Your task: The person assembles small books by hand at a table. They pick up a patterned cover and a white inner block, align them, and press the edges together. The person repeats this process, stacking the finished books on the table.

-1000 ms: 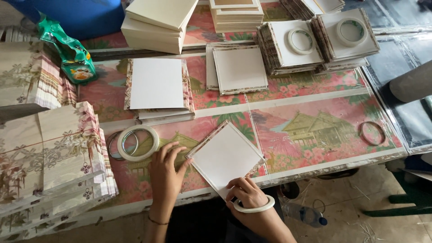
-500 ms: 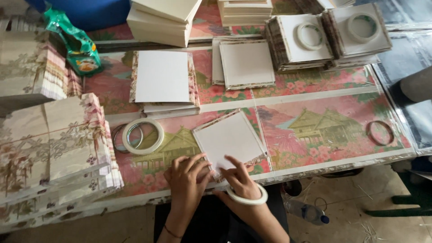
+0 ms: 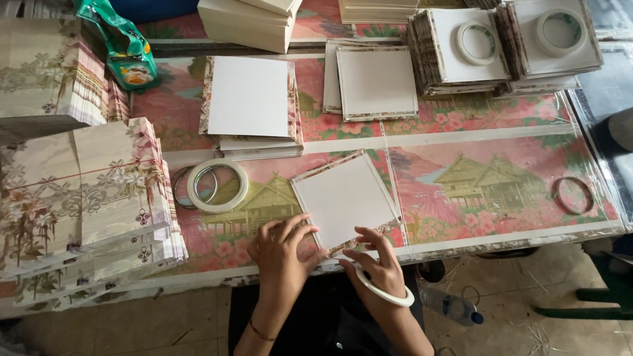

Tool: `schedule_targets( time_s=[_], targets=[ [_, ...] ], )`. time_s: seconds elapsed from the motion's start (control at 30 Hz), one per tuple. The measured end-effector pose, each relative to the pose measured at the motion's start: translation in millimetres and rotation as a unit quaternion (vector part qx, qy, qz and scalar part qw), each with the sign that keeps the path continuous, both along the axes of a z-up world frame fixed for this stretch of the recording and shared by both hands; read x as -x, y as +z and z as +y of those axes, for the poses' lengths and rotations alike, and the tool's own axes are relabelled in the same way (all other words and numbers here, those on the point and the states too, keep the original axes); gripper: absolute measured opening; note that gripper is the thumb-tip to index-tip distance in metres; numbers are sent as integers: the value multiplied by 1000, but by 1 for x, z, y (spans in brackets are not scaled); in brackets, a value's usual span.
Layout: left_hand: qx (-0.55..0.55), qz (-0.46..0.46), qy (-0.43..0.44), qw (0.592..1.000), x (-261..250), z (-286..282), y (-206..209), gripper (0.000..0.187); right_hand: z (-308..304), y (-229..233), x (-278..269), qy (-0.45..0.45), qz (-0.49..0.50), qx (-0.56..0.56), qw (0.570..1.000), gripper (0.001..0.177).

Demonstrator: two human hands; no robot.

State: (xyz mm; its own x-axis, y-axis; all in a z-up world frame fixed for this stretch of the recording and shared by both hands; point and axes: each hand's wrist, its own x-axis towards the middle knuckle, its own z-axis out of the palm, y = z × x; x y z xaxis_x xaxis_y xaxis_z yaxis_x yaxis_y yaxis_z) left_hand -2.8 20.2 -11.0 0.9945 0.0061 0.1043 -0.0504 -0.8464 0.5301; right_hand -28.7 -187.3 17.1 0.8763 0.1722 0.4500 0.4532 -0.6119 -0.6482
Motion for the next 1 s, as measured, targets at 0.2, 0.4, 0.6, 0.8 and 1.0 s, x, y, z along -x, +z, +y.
schedule_targets(
  time_s=[0.2, 0.4, 0.6, 0.8, 1.0],
  targets=[
    [15, -3, -17, 1000, 6, 1, 6, 46, -5, -16, -18, -18, 30, 40, 999, 14],
    [48, 44, -5, 998, 6, -5, 17, 49, -8, -25, -30, 13, 50, 66, 997, 15],
    [55, 59, 18, 997, 2, -9, 19, 55, -30, -20, -43, 12, 120, 24, 992, 22],
    [35, 100, 27, 994, 1, -9, 22, 51, -97, 10, -65, -63, 127, 35, 989, 19],
    [27, 96, 28, 995, 0, -10, 19, 51, -116, -5, -69, -110, 102, 46, 988, 12]
  ],
)
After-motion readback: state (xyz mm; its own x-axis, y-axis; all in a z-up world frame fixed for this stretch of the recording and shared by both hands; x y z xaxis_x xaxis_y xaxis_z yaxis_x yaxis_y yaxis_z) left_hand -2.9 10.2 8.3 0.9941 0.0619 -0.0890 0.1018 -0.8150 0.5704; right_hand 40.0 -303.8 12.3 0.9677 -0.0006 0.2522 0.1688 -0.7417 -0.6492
